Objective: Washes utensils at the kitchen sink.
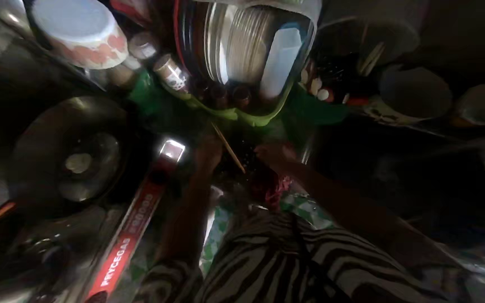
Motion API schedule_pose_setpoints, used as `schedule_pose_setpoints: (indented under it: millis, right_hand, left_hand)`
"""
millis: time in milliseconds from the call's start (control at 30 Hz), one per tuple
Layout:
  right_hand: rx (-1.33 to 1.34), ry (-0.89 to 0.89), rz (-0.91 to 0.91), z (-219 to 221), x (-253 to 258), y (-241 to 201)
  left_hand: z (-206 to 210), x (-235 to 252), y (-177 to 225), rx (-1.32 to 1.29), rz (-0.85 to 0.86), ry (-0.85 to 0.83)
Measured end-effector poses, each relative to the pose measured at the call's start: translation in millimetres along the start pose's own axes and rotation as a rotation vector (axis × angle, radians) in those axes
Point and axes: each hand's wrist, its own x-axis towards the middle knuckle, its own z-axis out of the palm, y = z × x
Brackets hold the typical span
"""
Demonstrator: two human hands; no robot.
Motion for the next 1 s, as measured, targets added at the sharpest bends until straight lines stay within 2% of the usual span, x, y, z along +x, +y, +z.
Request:
schedule_pose_setpoints:
  millis: [67,167,233,300,333,367,433,500,567,667,700,800,867,1000]
  right_hand:
    - [-0.03,-0.125,-0.109,11.2,1.3,-7.0]
    - [0.101,-0.21,-0.103,20.4,-14.7,-8.8]
    - [0.131,-0.217,-0.114,18.4,-34.9,3.0]
    - [0.038,-0.183,-0.134,3.5,-61.5,26.2]
    - [0.071,-0.114,-0.101,-5.0,-77.6,44.3]
    - [0.227,-0.013,-0.02,-15.0,-96.2,64.6]
    - [0.463,0.14,0.126,-35.6,-135.6,112.8]
    - [0.579,0.284,0.24,-56.7,-179.2,163.1]
    - [0.618,0.452,0.346,-81.5,-222.1,216.4]
    - [0.515,0.755,0.511,-125.7,-261.8,300.9]
    - [0.451,0.811,0.536,-146.1,-266.1,322.4]
    - [0.265,0.817,0.515,-222.2,-261.2,350.6]
    - [0.127,0.811,0.466,-262.9,-240.9,365.4]
    - [-0.027,0.793,0.485,-323.8,-205.8,375.9]
  left_hand:
    - [38.9,-7.2,-13.1,0.101,-0.128,-0.112]
    - [82.8,-4.7,-17.8,0.062,-0.214,-0.076]
    - [93.5,-4.7,-9.9,0.078,-0.233,-0.1]
    - [95.5,-10.3,7.4,0.174,-0.208,-0.133]
    - [94.6,-18.6,18.0,0.183,-0.167,-0.122]
    - [93.9,-29.8,27.5,0.176,-0.121,-0.098]
    - [96.0,-60.7,45.3,0.066,-0.098,-0.051]
    - [105.6,-97.5,66.5,-0.061,-0.087,-0.028]
    - [123.3,-129.5,92.1,-0.201,-0.071,-0.078]
    - [162.6,-171.9,131.3,-0.421,-0.046,-0.25]
    - [177.1,-185.0,145.7,-0.465,-0.058,-0.31]
    - [215.6,-219.9,184.2,-0.502,-0.077,-0.488]
    - [235.4,-230.8,193.2,-0.485,-0.08,-0.631]
    - [261.0,-242.2,198.7,-0.534,-0.129,-0.741]
